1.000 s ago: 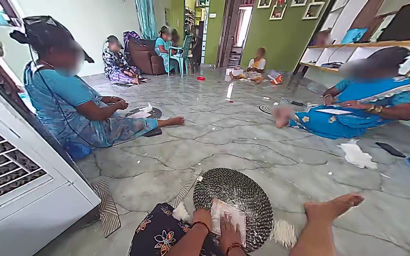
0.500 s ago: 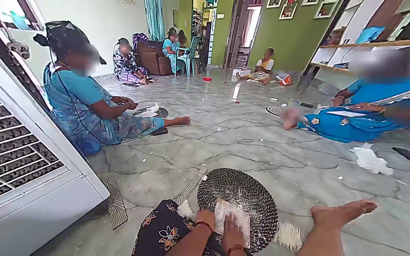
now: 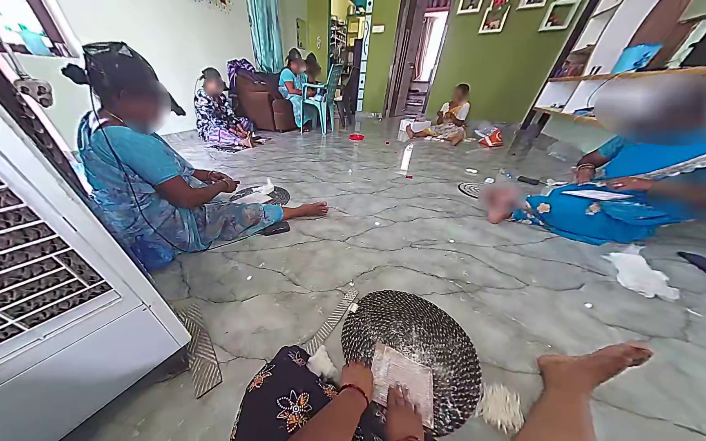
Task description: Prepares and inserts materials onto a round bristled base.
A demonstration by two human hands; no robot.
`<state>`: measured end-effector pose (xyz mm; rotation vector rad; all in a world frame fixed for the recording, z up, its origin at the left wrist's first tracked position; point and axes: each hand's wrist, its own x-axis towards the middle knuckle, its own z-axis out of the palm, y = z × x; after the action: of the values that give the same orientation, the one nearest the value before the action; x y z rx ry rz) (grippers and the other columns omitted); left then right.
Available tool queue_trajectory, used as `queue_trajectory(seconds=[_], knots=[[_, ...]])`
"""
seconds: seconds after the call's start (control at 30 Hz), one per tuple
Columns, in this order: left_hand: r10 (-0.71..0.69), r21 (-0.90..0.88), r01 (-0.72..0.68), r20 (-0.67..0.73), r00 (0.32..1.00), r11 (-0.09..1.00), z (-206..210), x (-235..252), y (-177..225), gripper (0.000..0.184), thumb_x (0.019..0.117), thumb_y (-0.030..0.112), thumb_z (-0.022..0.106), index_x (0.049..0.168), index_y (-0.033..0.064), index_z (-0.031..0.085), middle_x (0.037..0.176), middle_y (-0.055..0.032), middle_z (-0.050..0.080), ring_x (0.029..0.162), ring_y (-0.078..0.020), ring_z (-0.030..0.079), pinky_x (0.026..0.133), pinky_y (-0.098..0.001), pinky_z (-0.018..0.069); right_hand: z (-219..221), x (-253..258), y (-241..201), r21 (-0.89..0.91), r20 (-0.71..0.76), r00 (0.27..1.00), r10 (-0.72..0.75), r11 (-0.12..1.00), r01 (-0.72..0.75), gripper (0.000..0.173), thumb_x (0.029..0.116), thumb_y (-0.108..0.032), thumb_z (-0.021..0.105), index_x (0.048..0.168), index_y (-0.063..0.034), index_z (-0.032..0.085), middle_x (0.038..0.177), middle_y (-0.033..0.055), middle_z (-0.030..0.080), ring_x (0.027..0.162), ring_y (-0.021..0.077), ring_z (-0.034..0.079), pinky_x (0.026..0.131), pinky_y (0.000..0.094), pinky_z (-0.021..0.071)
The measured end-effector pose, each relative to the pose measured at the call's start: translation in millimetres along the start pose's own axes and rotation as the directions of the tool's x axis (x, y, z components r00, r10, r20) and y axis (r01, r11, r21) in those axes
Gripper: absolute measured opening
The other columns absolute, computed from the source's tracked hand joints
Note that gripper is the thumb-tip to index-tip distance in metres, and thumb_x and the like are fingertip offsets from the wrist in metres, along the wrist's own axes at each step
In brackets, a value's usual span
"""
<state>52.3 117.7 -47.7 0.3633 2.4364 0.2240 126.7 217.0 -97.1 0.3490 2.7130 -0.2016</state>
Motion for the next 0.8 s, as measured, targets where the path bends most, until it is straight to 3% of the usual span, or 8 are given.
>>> queue_trajectory(seconds=[0.13, 0.23, 0.33, 0.43, 0.5, 0.6, 0.7, 0.8], knots=[[0.008, 0.005, -0.008, -0.007, 1.000, 1.000, -1.7, 4.3, 1.7, 0.039, 0.1026, 0.015, 0.058, 0.137, -0.0032, 0.062, 0.151, -0.0258, 0.053, 0.142, -0.0446, 0.048, 0.115, -0.0651, 0.0396, -12.5, 14.7, 11.9, -0.062, 0.030, 0.999, -0.019, 0.998, 0.020, 0.092, 0.0949, -0.029, 0.068, 0.166, -0.0061, 0.014, 0.172, 0.0159, 0.017, 0.159, 0.0364, 0.018, 0.124, 0.0657, 0.0179], [-0.006, -0.001, 0.006, -0.025, 1.000, 1.000, -3.7, 10.4, 0.8, 0.040, 0.1023, 0.013, 0.058, 0.140, -0.0014, 0.060, 0.152, -0.0252, 0.052, 0.143, -0.0440, 0.047, 0.114, -0.0636, 0.0409, -31.7, 18.3, 6.7, -0.066, 0.142, 0.989, -0.037, 0.997, 0.046, 0.093, 0.0970, -0.030, 0.069, 0.165, -0.0037, 0.012, 0.174, 0.0165, 0.008, 0.161, 0.0363, 0.008, 0.124, 0.0672, 0.0129], [-0.024, -0.026, 0.024, -0.009, 1.000, 0.999, -3.3, 9.4, 2.8, 0.041, 0.1019, 0.011, 0.058, 0.140, -0.0019, 0.060, 0.154, -0.0253, 0.050, 0.144, -0.0443, 0.046, 0.113, -0.0634, 0.0420, -24.8, 17.7, 5.3, -0.035, 0.105, 0.994, -0.036, 0.999, 0.039, 0.080, 0.1011, -0.023, 0.063, 0.164, -0.0014, 0.019, 0.172, 0.0183, 0.016, 0.160, 0.0376, 0.013, 0.125, 0.0634, 0.0156], [-0.055, -0.063, 0.055, 0.017, 0.998, 0.996, -2.7, 1.5, 5.5, 0.039, 0.1004, 0.008, 0.059, 0.137, -0.0063, 0.061, 0.153, -0.0268, 0.050, 0.142, -0.0460, 0.048, 0.112, -0.0641, 0.0438, -0.7, 14.2, 5.8, -0.047, 0.013, 0.999, -0.046, 0.998, 0.047, 0.058, 0.1058, -0.012, 0.046, 0.160, 0.0019, 0.030, 0.166, 0.0229, 0.031, 0.155, 0.0402, 0.029, 0.123, 0.0594, 0.0257], [-0.051, -0.053, 0.052, 0.023, 0.998, 0.997, -1.9, 0.2, 5.1, 0.039, 0.1007, 0.008, 0.059, 0.136, -0.0068, 0.061, 0.153, -0.0274, 0.049, 0.142, -0.0463, 0.048, 0.112, -0.0638, 0.0438, 3.4, 5.1, 2.0, -0.030, 0.000, 1.000, -0.024, 0.999, 0.024, 0.054, 0.1079, -0.013, 0.041, 0.159, 0.0024, 0.032, 0.164, 0.0242, 0.035, 0.154, 0.0401, 0.032, 0.123, 0.0582, 0.0264], [-0.030, -0.035, 0.031, 0.012, 0.999, 0.999, -3.2, 0.0, 1.5, 0.037, 0.1010, 0.009, 0.058, 0.135, -0.0043, 0.063, 0.153, -0.0267, 0.050, 0.142, -0.0457, 0.047, 0.112, -0.0640, 0.0439, 4.3, 7.3, 2.9, -0.019, -0.062, 0.998, -0.014, 1.000, 0.013, 0.063, 0.1021, -0.014, 0.054, 0.160, -0.0020, 0.033, 0.162, 0.0230, 0.039, 0.150, 0.0423, 0.039, 0.120, 0.0630, 0.0302], [-0.010, -0.041, 0.010, -0.006, 1.000, 0.999, -2.8, 4.0, 1.3, 0.037, 0.1008, 0.014, 0.061, 0.134, -0.0012, 0.065, 0.151, -0.0253, 0.053, 0.142, -0.0446, 0.048, 0.112, -0.0638, 0.0439, -14.1, 17.6, 9.8, -0.050, 0.024, 0.999, -0.032, 0.998, 0.034, 0.089, 0.0948, -0.024, 0.066, 0.166, -0.0078, 0.015, 0.172, 0.0176, 0.018, 0.157, 0.0392, 0.022, 0.123, 0.0663, 0.0199], [-0.012, -0.053, 0.012, -0.008, 1.000, 0.999, -6.4, 4.7, 2.6, 0.038, 0.1004, 0.010, 0.061, 0.136, -0.0032, 0.063, 0.152, -0.0255, 0.052, 0.143, -0.0445, 0.047, 0.113, -0.0630, 0.0430, -35.1, 19.6, 9.0, -0.044, 0.156, 0.987, -0.048, 0.997, 0.056, 0.086, 0.1020, -0.033, 0.063, 0.166, -0.0057, 0.012, 0.173, 0.0165, 0.010, 0.160, 0.0375, 0.011, 0.124, 0.0662, 0.0158]])
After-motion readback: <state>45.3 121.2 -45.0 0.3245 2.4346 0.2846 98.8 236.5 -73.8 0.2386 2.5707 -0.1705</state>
